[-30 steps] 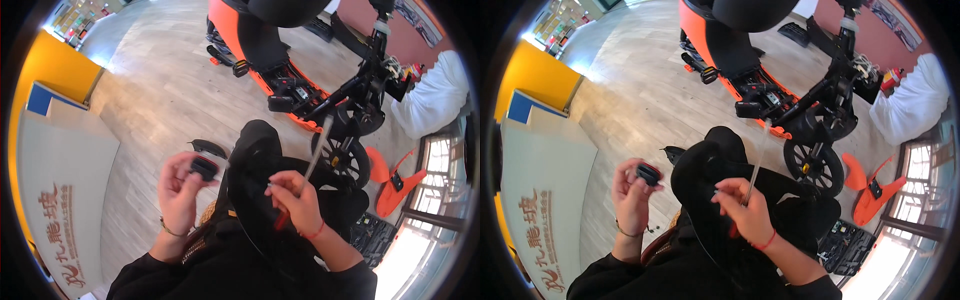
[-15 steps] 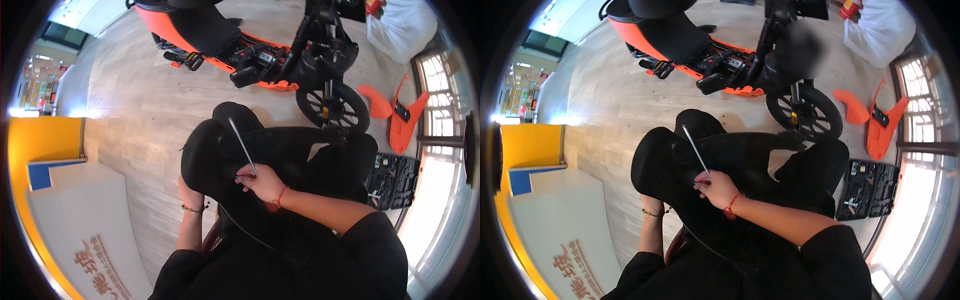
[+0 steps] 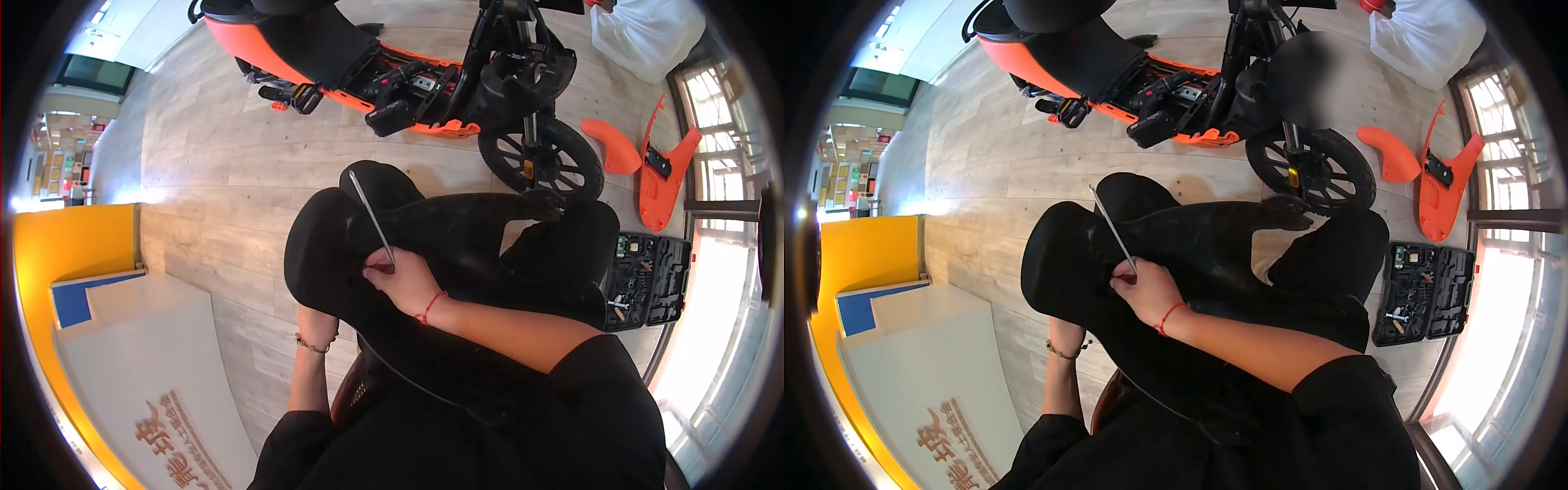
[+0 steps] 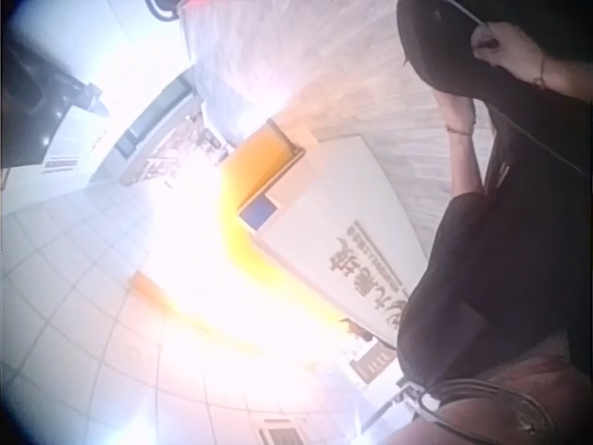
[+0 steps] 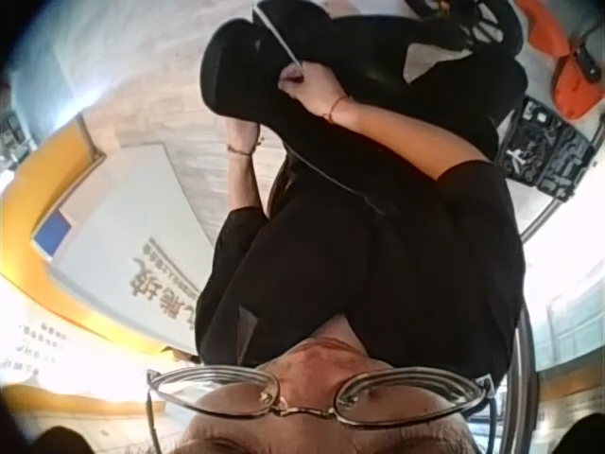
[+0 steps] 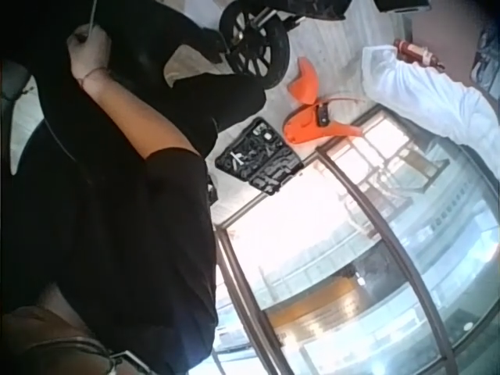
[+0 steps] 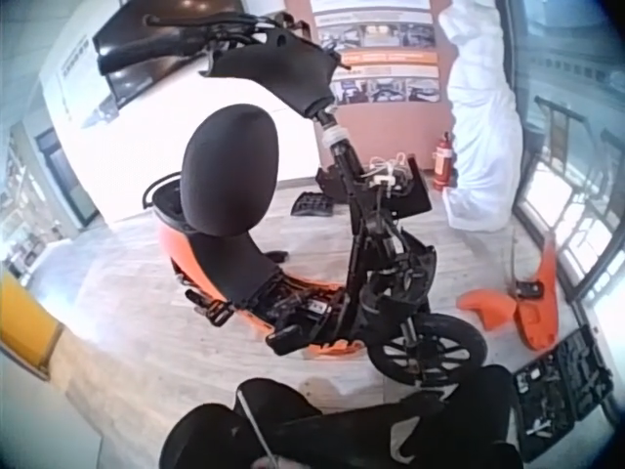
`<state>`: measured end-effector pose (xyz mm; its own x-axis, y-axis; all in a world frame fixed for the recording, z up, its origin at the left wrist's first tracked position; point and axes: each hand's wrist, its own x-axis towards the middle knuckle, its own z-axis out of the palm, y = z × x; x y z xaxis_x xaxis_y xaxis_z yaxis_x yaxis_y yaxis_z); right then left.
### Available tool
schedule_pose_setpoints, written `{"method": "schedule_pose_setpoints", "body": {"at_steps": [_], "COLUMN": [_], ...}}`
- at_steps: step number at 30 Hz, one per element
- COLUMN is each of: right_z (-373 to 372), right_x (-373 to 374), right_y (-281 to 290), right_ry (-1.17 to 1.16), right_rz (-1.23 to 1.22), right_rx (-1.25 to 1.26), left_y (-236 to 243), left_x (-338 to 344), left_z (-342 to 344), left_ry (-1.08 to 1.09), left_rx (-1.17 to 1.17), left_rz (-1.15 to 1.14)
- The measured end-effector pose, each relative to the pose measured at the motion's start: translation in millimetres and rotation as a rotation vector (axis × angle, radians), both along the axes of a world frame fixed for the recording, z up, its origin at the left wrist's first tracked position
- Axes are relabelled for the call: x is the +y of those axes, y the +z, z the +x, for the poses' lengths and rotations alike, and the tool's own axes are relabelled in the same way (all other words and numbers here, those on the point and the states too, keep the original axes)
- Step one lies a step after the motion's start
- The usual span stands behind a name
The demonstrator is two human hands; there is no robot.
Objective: The person is disassembling scooter body panels and inspecting the tail light assembly using a screwdriver and a power drill.
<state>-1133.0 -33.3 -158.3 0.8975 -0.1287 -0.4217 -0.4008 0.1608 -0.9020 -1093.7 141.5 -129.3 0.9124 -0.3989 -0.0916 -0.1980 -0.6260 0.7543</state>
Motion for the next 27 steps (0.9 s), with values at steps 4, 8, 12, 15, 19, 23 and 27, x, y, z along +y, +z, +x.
{"method": "schedule_pose_setpoints", "body": {"at_steps": [4, 8, 12, 15, 19, 23, 27], "right_z": [0.7, 0.4, 0.2, 1.3, 3.0, 6.7, 12.2], "right_x": [4.2, 5.6, 4.9, 5.5, 5.0, 3.6, 4.2], "right_y": [-1.8, -0.2, -1.2, -2.4, -0.3, 7.0, 16.5], "right_ry": [-0.029, -0.035, -0.012, -0.007, -0.012, -0.013, 0.028], "right_rz": [0.004, -0.003, -0.008, 0.025, 0.052, 0.128, 0.083], "right_rx": [0.062, 0.055, 0.080, 0.058, 0.059, 0.063, 0.120], "left_y": [5.4, 3.6, 0.0, -0.6, 5.2, 11.1, 14.9], "left_x": [-3.1, 0.6, 3.1, -0.6, -8.3, -11.1, -3.9], "left_z": [-1.3, -3.8, -3.9, -0.1, -0.1, -6.2, -7.9], "left_ry": [-0.019, -0.105, -0.077, -0.035, 0.109, 0.187, 0.114], "left_rx": [0.055, -0.027, -0.010, -0.018, 0.083, 0.276, 0.436], "left_rz": [0.009, 0.099, 0.108, -0.007, -0.174, -0.336, -0.416]}}
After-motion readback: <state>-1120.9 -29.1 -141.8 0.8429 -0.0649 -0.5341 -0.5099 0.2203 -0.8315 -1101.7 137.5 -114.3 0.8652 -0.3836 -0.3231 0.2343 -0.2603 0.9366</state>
